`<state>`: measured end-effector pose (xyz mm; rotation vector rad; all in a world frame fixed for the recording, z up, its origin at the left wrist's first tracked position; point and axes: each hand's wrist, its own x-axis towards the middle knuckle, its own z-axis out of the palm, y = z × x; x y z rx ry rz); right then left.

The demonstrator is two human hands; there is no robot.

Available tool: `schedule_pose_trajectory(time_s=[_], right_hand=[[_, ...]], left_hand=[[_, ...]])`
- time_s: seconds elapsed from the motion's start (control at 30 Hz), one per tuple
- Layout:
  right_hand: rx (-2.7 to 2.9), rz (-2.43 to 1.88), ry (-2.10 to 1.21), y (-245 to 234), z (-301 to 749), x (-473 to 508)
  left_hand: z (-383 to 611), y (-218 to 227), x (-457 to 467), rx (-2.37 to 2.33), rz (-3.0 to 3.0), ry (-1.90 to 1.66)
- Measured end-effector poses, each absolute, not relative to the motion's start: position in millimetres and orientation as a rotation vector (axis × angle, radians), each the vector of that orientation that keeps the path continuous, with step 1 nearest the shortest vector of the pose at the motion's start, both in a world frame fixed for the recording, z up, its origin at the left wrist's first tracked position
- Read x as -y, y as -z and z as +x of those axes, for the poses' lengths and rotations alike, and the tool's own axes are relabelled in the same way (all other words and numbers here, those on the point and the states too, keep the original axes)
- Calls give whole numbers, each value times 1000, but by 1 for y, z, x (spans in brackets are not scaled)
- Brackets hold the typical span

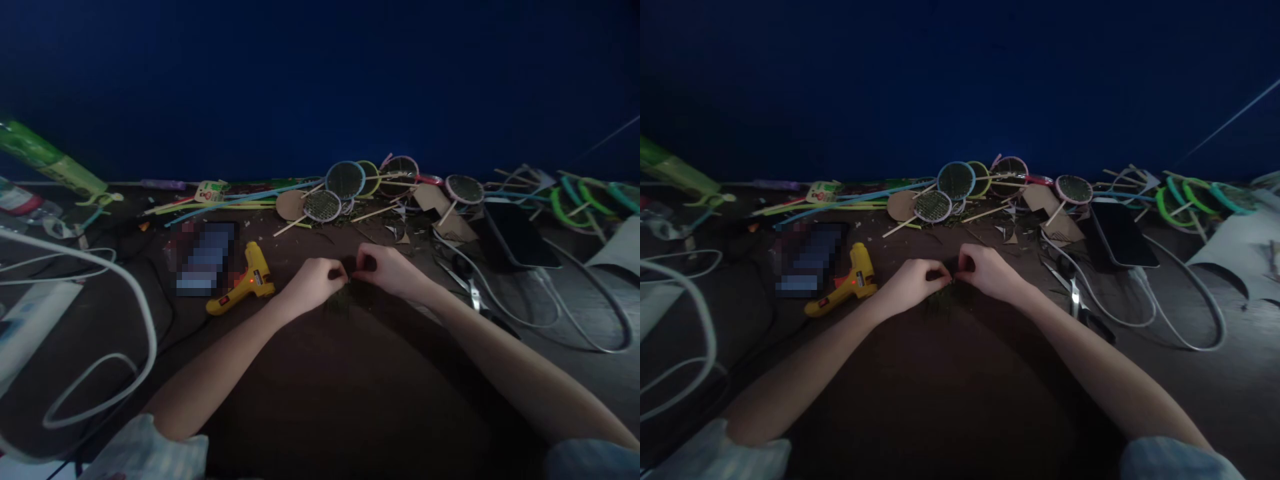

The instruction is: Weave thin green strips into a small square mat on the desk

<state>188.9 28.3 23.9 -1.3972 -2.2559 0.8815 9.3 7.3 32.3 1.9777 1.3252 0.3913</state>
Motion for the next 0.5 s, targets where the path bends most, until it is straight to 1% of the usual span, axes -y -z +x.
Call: schedule_pose_trajectory(time_s=[0.5], right_hand=[[2259,-1239,-1060,-29,189,-26]], left_hand=[[8,-32,-7,-1311,2005,-424]])
